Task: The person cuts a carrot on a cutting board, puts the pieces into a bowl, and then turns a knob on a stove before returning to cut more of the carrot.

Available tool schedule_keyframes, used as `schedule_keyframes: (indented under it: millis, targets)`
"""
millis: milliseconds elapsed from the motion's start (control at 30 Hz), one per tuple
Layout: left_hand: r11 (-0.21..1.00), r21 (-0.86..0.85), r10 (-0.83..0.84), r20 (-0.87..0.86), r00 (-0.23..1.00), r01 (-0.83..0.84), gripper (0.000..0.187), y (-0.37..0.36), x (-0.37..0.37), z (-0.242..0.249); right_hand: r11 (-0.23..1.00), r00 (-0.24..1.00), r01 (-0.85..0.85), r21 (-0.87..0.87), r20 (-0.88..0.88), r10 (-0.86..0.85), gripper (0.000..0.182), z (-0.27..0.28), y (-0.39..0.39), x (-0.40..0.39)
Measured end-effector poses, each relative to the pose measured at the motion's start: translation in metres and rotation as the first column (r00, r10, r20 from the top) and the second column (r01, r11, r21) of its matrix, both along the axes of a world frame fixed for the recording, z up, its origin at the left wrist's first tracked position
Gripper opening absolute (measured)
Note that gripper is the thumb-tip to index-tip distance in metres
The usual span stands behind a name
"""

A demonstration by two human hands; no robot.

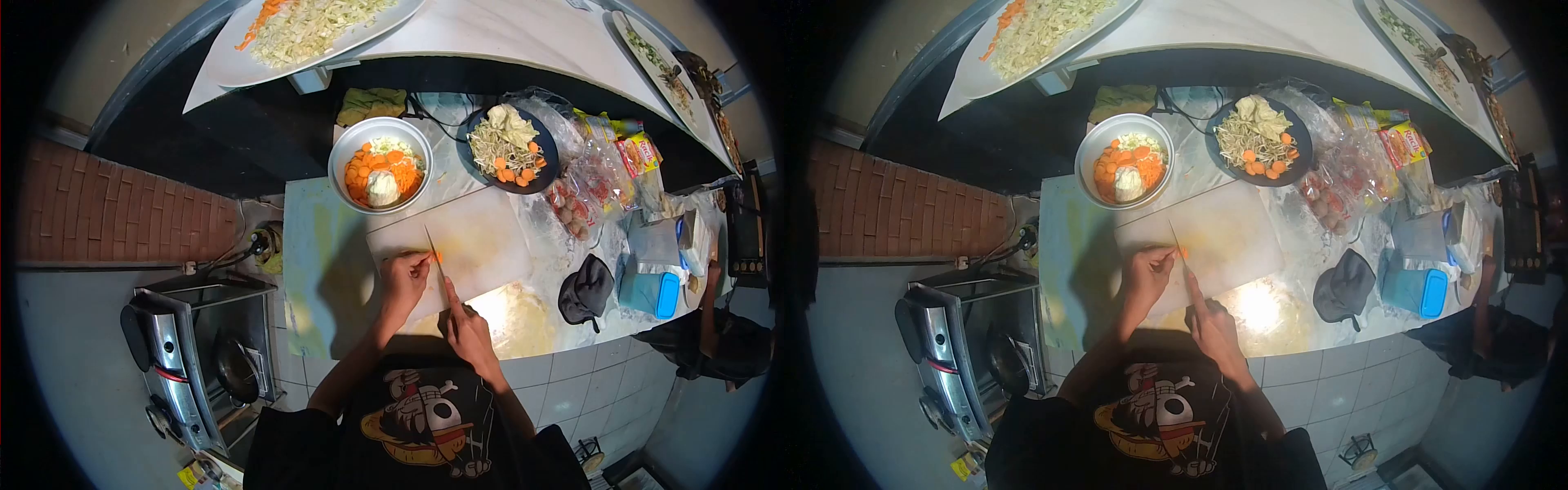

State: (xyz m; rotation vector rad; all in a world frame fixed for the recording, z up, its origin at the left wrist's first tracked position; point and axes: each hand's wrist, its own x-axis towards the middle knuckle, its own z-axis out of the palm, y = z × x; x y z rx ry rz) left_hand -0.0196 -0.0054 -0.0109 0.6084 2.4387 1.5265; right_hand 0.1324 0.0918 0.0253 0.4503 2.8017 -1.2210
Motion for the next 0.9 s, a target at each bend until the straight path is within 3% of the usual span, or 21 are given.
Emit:
schedule_keyframes:
  millis: [333, 400, 600, 667, 900]
  targets:
    - [0.998, -0.057, -0.019, -0.030, 0.999, 0.018, 0.016, -0.001, -0.001, 0.009, 0.998, 0.999, -0.031, 0.056, 0.023, 0.030, 0.088, -0.001, -0.002, 0.000]
    - [0.997, -0.068, -0.025, -0.027, 0.999, 0.023, 0.016, -0.001, -0.002, 0.009, 0.999, 0.999, -0.022, 0.042, -0.047, 0.024, 0.093, 0.000, -0.003, -0.001]
    - [0.997, -0.075, -0.014, 0.051, 0.999, 0.018, 0.014, 0.000, 0.000, 0.011, 0.998, 0.998, -0.004, 0.057, -0.063, 0.008, 0.093, 0.006, -0.003, -0.010]
    - [0.997, -0.076, -0.037, -0.072, 0.997, 0.031, 0.017, -0.002, -0.002, 0.004, 0.998, 0.999, -0.004, 0.064, -0.053, 0.007, 0.092, 0.005, -0.003, -0.013]
    - [1.000, -0.029, 0.001, -0.088, 0.996, -0.004, 0.014, -0.001, -0.001, 0.002, 0.991, 1.000, -0.012, 0.135, -0.023, 0.015, 0.088, 0.001, -0.003, -0.008]
